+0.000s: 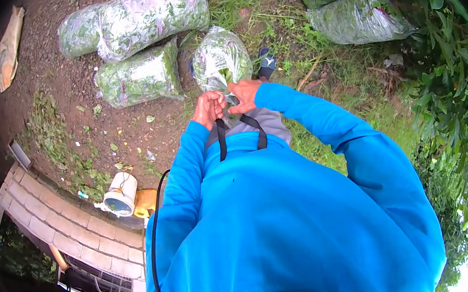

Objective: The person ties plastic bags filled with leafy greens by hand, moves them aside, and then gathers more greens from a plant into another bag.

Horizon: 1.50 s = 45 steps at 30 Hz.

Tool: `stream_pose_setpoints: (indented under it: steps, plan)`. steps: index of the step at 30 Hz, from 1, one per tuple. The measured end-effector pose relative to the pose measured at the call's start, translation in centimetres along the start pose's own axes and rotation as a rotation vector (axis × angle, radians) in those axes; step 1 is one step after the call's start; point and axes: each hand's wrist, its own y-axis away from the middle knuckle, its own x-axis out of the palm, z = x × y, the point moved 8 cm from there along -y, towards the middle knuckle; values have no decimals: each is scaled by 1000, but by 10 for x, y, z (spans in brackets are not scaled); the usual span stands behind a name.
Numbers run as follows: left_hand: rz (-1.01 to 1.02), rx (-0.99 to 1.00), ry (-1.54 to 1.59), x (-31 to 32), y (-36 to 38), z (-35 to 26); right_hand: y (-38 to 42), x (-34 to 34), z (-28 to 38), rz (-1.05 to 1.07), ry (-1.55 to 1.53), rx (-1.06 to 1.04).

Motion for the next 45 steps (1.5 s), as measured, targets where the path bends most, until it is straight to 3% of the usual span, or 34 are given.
stream_pose_setpoints:
  steps: [3,10,12,13,20,26,28,29,33,36,40,45]
  plan:
    - [-17,-30,-131,4,2,-16,-18,9,-22,-96,59,-50]
    - [-12,7,-195,12,7,-25,-22,-13,-18,-83,211,14]
    - [-23,68,-69,19,9,-32,-21,-17,-21,-130,255,31]
    - [-70,56,-17,22,6,-35,-25,-13,-30,-279,256,-34]
    - [-69,-94,113,8,-12,-48,-26,-7,-34,-408,55,-90]
    - [-245,-36,-58,10,-67,-81,-26,1,-33,-500,-54,16]
    - [-268,-155,13,18,-87,-78,-24,-1,-41,-526,-57,110]
    - [-244,-316,66,13,-98,-72,-24,-3,-41,-548,-34,93]
    - [-424,-283,247,0,-106,-73,-36,-10,-45,-509,44,72]
    - [-439,-269,266,-11,-110,-80,-44,-13,-39,-551,208,-14]
    - [-273,-379,285,-7,-119,-90,-40,-29,-32,-646,238,-31]
    - [-370,-352,168,5,-120,-100,-37,-37,-37,-682,208,34]
